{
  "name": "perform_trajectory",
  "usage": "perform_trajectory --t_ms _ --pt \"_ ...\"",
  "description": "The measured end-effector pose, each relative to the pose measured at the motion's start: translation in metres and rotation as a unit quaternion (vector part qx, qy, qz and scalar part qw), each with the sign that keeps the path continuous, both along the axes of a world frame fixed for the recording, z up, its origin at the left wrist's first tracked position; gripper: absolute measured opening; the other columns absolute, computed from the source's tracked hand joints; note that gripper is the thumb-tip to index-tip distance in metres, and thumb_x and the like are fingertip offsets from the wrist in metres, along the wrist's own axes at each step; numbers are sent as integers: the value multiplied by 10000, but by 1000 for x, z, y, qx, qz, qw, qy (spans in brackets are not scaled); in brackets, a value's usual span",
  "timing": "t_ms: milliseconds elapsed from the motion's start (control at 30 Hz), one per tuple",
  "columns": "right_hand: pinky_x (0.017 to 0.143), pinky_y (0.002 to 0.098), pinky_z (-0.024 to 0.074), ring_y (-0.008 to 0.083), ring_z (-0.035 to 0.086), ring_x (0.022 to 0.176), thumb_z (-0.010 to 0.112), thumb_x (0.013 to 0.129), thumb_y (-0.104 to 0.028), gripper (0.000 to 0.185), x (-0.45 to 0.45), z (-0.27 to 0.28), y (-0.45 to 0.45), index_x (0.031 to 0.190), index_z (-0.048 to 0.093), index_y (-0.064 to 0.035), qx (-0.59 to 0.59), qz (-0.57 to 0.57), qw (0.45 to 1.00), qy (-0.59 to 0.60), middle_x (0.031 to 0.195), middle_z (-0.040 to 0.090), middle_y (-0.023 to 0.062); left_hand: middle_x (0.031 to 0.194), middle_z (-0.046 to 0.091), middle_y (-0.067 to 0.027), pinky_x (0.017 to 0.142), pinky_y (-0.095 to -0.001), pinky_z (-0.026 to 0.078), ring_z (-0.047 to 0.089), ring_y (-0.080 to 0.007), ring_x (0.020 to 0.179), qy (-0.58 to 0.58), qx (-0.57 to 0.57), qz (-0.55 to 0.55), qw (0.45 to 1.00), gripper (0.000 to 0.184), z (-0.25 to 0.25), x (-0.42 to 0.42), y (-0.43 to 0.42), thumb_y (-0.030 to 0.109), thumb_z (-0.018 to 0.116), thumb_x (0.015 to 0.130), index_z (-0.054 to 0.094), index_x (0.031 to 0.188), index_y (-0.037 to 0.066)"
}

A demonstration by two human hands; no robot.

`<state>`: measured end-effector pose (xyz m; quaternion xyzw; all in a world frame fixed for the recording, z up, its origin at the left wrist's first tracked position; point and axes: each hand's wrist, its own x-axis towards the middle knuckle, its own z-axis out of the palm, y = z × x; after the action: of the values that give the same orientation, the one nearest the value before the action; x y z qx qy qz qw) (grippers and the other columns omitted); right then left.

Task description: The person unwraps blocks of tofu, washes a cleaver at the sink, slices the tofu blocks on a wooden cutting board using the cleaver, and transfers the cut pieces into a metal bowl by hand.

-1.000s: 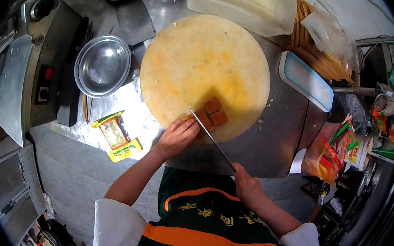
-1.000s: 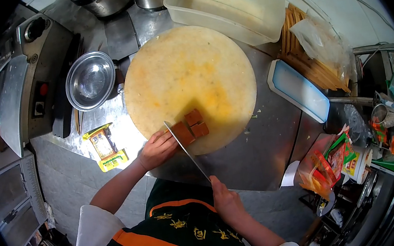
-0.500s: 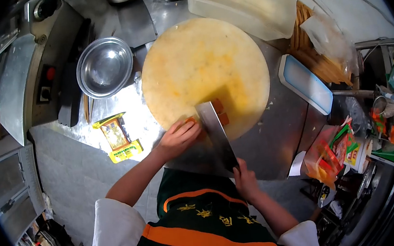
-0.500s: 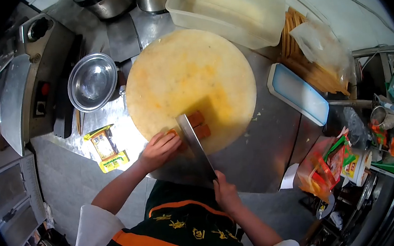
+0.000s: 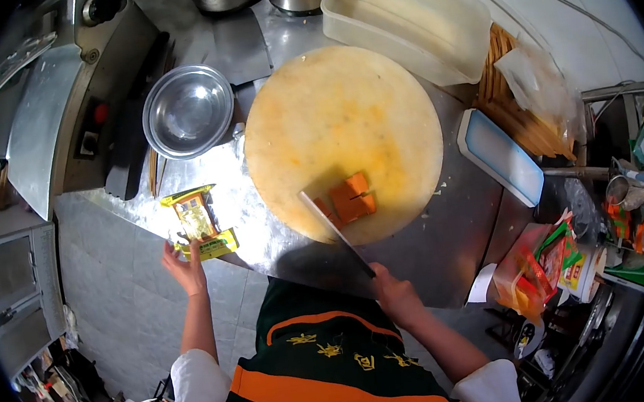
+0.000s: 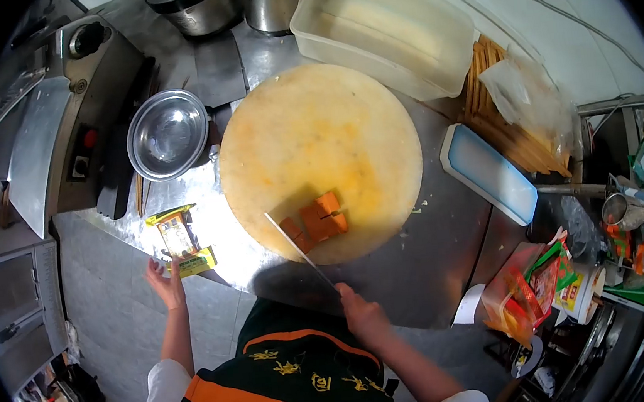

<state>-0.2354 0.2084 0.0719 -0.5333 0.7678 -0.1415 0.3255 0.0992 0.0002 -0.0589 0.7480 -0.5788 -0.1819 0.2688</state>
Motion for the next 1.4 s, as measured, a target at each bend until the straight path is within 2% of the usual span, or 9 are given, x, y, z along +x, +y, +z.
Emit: perform_trajectory --t_ms 167,233,300,533,800,1033,1300,1367,1400 --pt "519 440 481 370 590 630 449 863 -83 296 -26 -1 -5 1156 423 -59 -20 -9 999 32 815 609 186 934 479 -122 686 -346 454 518 -218 817 12 46 -13 999 626 -13 1 0 331 755 682 440 1089 -26" --pt "529 498 437 438 554 648 447 862 -70 321 -31 2 -8 1174 372 -70 -9 -43 998 54 741 573 242 885 494 -95 545 -292 447 521 -168 685 238 193 112 946 528 -9 -7 0 324 755 686 459 983 2" --pt "543 482 456 420 566 658 437 864 -74 325 -32 -2 -6 1184 383 -72 -20 -64 996 66 794 587 225 802 511 -59 440 -246 398 493 -120 568 269 168 147 937 412 -8 -8 -3 270 734 716 454 913 41" --pt "577 490 438 442 558 695 423 872 -83 328 -36 -7 -3 1193 361 -74 -9 -91 993 70 754 574 245 708 523 -18 421 -179 327 359 -57 451 609 271 139 733 268 44 3 -21 101 522 863 525 1093 -35" --pt "572 468 433 443 565 714 432 886 -92 331 -42 17 -6 1209 360 -103 20 -157 987 8 752 570 258 824 614 -51 405 -150 289 396 -25 493 590 320 -63 739 237 134 -87 -16 131 515 878 567 1052 -21" --pt "548 421 463 409 590 684 451 877 -43 349 -31 56 -17 1214 356 -47 -75 -149 986 -10 726 573 240 793 602 -47 467 -203 379 480 -85 538 666 276 -21 693 230 51 -193 22 147 480 910 563 1065 -2" --pt "536 420 468 402 592 663 468 851 -4 366 -21 69 -24 1198 353 6 -49 -58 997 19 722 576 242 763 583 -88 464 -244 476 550 -133 525 506 346 -82 786 263 44 -189 43 238 542 882 547 947 -18" --pt "534 421 469 401 592 657 468 849 -2 368 -18 68 -25 1199 352 7 -41 -53 998 21 723 577 241 661 563 -92 475 -256 486 574 -123 556 346 310 -156 871 231 47 -186 32 219 543 879 551 862 -11" --pt "532 424 469 401 591 650 466 848 -2 369 -17 68 -25 1198 350 10 -32 -54 998 16 723 578 239 613 568 -148 508 -316 493 612 -210 576 290 312 -154 891 180 49 -185 29 165 536 873 544 813 -4"
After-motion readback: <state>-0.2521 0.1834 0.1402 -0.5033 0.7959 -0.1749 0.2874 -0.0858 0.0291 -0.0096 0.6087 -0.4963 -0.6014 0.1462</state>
